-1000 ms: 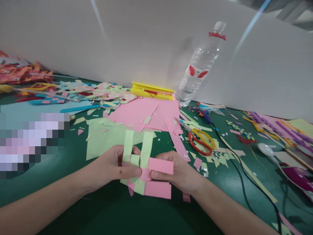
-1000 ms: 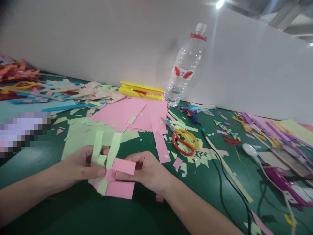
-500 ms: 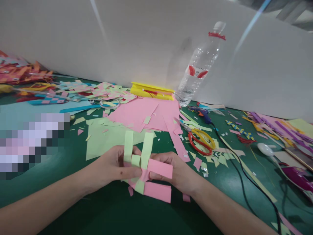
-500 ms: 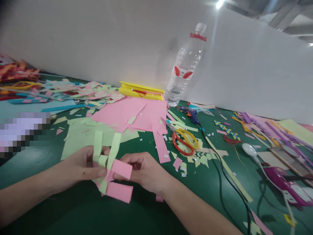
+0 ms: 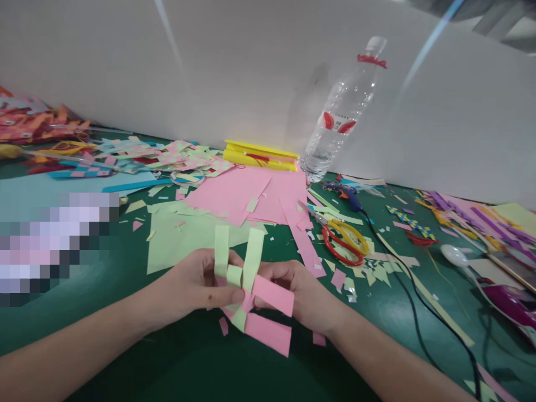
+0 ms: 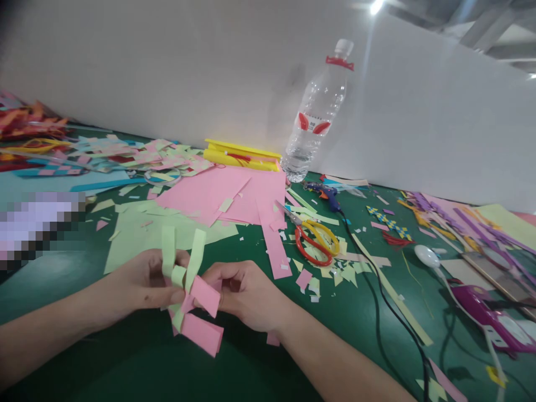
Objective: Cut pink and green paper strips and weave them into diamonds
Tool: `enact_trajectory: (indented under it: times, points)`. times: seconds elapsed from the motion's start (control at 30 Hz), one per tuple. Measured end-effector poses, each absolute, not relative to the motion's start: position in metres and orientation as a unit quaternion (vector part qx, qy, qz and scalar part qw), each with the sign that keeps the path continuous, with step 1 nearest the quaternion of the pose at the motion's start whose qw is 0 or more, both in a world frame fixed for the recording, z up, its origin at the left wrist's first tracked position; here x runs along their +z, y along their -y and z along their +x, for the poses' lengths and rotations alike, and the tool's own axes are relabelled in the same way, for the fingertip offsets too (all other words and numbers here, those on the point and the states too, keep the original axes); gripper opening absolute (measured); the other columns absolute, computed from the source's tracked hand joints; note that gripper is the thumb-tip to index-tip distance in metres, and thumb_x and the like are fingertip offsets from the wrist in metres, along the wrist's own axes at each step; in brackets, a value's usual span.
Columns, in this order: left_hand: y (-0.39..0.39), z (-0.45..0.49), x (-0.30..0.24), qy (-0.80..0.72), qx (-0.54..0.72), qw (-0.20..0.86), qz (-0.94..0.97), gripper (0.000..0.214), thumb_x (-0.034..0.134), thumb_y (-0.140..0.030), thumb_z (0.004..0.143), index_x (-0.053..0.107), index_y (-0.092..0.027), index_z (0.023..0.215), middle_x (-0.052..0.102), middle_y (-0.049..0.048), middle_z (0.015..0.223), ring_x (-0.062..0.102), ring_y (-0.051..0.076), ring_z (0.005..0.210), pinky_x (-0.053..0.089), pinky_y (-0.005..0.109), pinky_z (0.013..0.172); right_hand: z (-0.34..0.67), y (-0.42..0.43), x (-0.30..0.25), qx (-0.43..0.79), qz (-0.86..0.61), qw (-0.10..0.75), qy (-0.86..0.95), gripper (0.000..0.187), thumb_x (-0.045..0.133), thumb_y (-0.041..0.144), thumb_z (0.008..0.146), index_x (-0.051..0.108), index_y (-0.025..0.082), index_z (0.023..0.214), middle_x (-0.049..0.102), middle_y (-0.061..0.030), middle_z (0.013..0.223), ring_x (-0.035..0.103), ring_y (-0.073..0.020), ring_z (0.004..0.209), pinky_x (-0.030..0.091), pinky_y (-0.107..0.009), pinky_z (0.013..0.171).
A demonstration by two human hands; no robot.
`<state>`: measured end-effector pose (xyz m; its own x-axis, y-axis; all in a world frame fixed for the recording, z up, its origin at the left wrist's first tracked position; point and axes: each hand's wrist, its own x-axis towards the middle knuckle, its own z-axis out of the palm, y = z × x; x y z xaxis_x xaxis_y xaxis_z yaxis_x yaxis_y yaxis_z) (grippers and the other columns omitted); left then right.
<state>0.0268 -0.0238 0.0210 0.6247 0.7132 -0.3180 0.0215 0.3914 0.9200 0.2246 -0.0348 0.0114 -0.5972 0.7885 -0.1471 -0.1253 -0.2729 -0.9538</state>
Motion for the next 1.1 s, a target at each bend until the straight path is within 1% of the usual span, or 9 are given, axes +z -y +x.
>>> enact_trajectory:
  times: [0.2, 0.27, 0.33, 0.47, 0.57, 0.7, 0.9, 1.0, 1.1]
  points:
    - [0.025, 0.027, 0.022, -0.377, 0.215, 0.737, 0.518, 0.026, 0.074, -0.032, 0.068, 0.054, -0.020, 0.081, 0.065, -0.0033, 0.064, 0.065, 0.018, 0.061, 0.053, 0.031, 0.057, 0.224, 0.035, 0.010, 0.724, -0.329, 0.312, 0.520, 0.023, 0.080, 0.033, 0.059, 0.067, 0.018, 0.069, 0.060, 0.0021, 0.076, 0.054, -0.0109, 0.069, 0.043, -0.028, 0.070]
    - [0.025, 0.028, 0.020, -0.388, 0.224, 0.724, 0.525, 0.031, 0.073, -0.034, 0.069, 0.055, -0.020, 0.089, 0.065, -0.0029, 0.067, 0.065, 0.018, 0.062, 0.052, 0.030, 0.055, 0.224, 0.035, 0.010, 0.718, -0.331, 0.314, 0.526, 0.022, 0.079, 0.034, 0.060, 0.067, 0.019, 0.070, 0.060, 0.0020, 0.076, 0.054, -0.0110, 0.069, 0.044, -0.027, 0.069]
    - [0.023, 0.029, 0.016, -0.405, 0.268, 0.685, 0.542, 0.041, 0.072, -0.036, 0.069, 0.053, -0.022, 0.103, 0.067, 0.0005, 0.081, 0.066, 0.020, 0.072, 0.053, 0.030, 0.060, 0.225, 0.034, 0.011, 0.689, -0.338, 0.333, 0.548, 0.018, 0.076, 0.034, 0.065, 0.067, 0.019, 0.071, 0.060, 0.0013, 0.077, 0.055, -0.0116, 0.069, 0.045, -0.027, 0.068]
    - [0.016, 0.026, 0.008, -0.456, 0.386, 0.559, 0.575, 0.056, 0.065, -0.043, 0.076, 0.042, -0.024, 0.123, 0.055, 0.0088, 0.123, 0.057, 0.026, 0.107, 0.051, 0.034, 0.080, 0.228, 0.033, 0.013, 0.524, -0.416, 0.417, 0.615, 0.008, 0.068, 0.028, 0.074, 0.068, 0.021, 0.076, 0.062, -0.0006, 0.079, 0.055, -0.0137, 0.071, 0.044, -0.027, 0.065]
    - [0.015, 0.023, 0.007, -0.482, 0.439, 0.443, 0.616, 0.044, 0.059, -0.041, 0.081, 0.043, -0.023, 0.118, 0.052, 0.0074, 0.122, 0.051, 0.025, 0.113, 0.047, 0.036, 0.089, 0.230, 0.035, 0.013, 0.396, -0.469, 0.449, 0.650, 0.004, 0.064, 0.024, 0.076, 0.068, 0.022, 0.077, 0.063, -0.0015, 0.081, 0.056, -0.0147, 0.072, 0.044, -0.027, 0.062]
    - [0.024, 0.026, 0.013, -0.466, 0.403, 0.364, 0.699, 0.017, 0.055, -0.038, 0.084, 0.057, -0.023, 0.092, 0.058, 0.0054, 0.106, 0.053, 0.024, 0.103, 0.044, 0.034, 0.090, 0.227, 0.039, 0.013, 0.318, -0.475, 0.458, 0.681, 0.007, 0.062, 0.020, 0.078, 0.068, 0.023, 0.077, 0.064, -0.0024, 0.080, 0.058, -0.0156, 0.072, 0.046, -0.028, 0.062]
    - [0.034, 0.033, 0.017, -0.421, 0.385, 0.359, 0.739, 0.018, 0.053, -0.035, 0.085, 0.067, -0.026, 0.093, 0.059, 0.0057, 0.105, 0.055, 0.022, 0.099, 0.045, 0.031, 0.086, 0.223, 0.044, 0.015, 0.294, -0.448, 0.439, 0.721, 0.009, 0.063, 0.026, 0.081, 0.069, 0.022, 0.086, 0.066, -0.0035, 0.083, 0.061, -0.0167, 0.077, 0.049, -0.032, 0.072]
    - [0.035, 0.034, 0.017, -0.428, 0.380, 0.405, 0.713, 0.020, 0.057, -0.038, 0.082, 0.064, -0.025, 0.096, 0.061, 0.0050, 0.103, 0.059, 0.017, 0.079, 0.050, 0.025, 0.067, 0.221, 0.045, 0.015, 0.285, -0.425, 0.424, 0.748, 0.015, 0.062, 0.026, 0.081, 0.068, 0.021, 0.094, 0.067, -0.0038, 0.089, 0.061, -0.0162, 0.080, 0.049, -0.032, 0.076]
    - [0.034, 0.033, 0.018, -0.463, 0.358, 0.450, 0.674, 0.021, 0.059, -0.040, 0.079, 0.061, -0.023, 0.092, 0.063, 0.0008, 0.085, 0.052, 0.010, 0.054, 0.043, 0.020, 0.047, 0.221, 0.046, 0.014, 0.261, -0.391, 0.425, 0.773, 0.021, 0.059, 0.023, 0.083, 0.065, 0.021, 0.103, 0.066, -0.0055, 0.098, 0.061, -0.0182, 0.091, 0.049, -0.035, 0.081]
